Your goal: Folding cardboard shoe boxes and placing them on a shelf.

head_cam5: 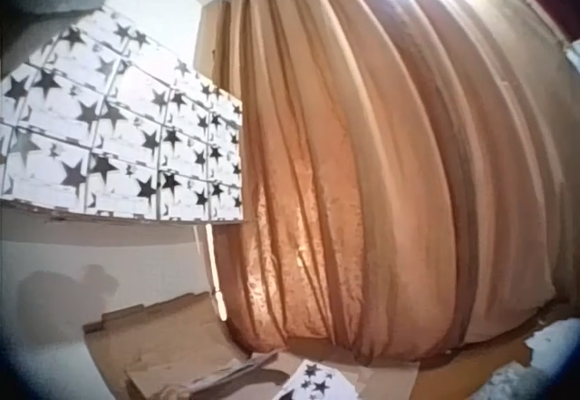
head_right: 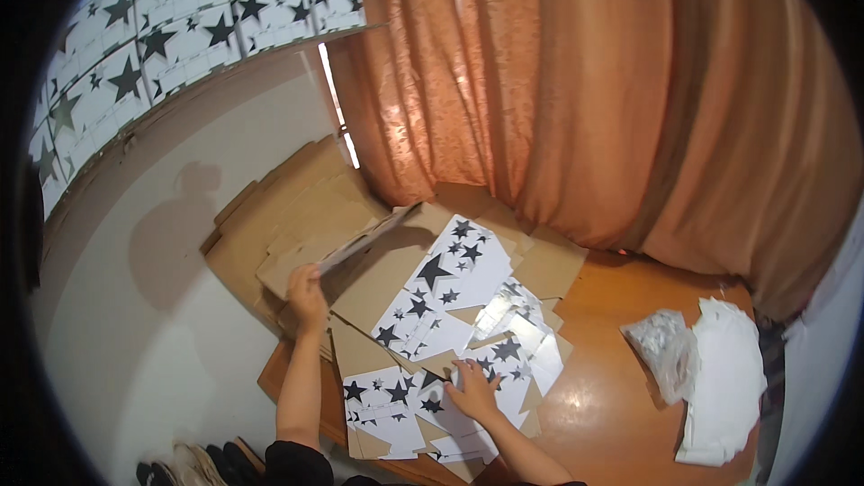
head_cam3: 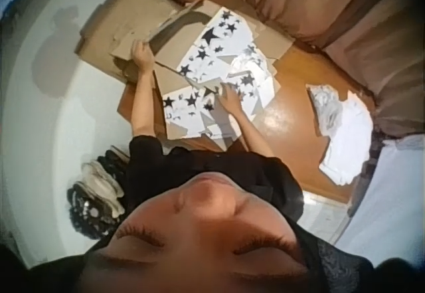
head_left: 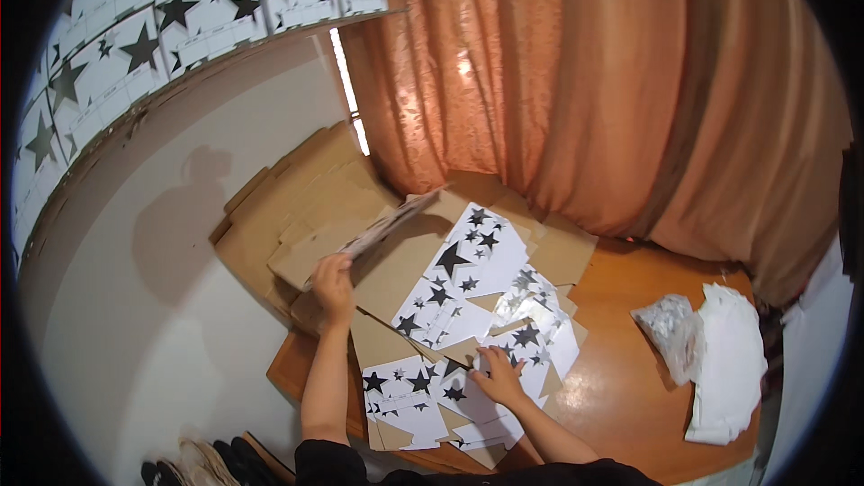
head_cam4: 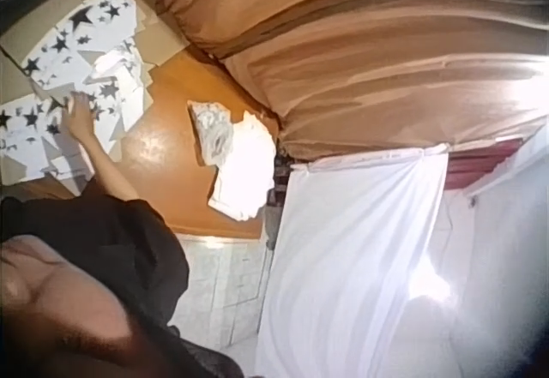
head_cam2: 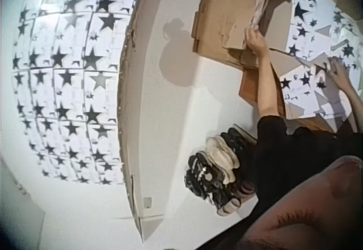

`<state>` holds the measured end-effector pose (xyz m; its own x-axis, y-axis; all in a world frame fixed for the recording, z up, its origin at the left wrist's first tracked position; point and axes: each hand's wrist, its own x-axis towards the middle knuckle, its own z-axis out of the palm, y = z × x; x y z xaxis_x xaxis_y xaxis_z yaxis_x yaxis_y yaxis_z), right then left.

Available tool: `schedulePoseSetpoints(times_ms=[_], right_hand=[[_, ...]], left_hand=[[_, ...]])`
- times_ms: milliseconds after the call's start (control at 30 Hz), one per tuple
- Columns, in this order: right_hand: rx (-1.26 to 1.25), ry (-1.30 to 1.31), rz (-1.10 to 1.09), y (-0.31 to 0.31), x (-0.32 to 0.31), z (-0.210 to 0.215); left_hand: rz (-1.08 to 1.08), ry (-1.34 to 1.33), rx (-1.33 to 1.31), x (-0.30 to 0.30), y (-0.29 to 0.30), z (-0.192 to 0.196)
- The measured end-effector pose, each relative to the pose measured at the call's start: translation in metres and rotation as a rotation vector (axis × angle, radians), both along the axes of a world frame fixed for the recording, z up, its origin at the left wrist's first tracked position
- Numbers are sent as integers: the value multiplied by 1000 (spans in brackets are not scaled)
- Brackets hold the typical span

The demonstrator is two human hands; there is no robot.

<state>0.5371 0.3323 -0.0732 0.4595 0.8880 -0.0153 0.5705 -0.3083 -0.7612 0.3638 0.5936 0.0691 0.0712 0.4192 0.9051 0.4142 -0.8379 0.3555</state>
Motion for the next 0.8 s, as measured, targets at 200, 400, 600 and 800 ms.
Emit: schedulePoseSetpoints(times_ms=[200,400,600,800], right_hand=[[201,2,-404,-57,17,16],[575,265,-635,-94,29,56],[782,467,-775,-142,39,82],[800,663,-928,-216,70,46]], left_hand=[[-213,-590,-106,-28,-25,28],[-527,-855,-142,-62,-57,32],[-838,-718,-358,-43,-122,16],[-1134,-322,-475,3,-185,-9]])
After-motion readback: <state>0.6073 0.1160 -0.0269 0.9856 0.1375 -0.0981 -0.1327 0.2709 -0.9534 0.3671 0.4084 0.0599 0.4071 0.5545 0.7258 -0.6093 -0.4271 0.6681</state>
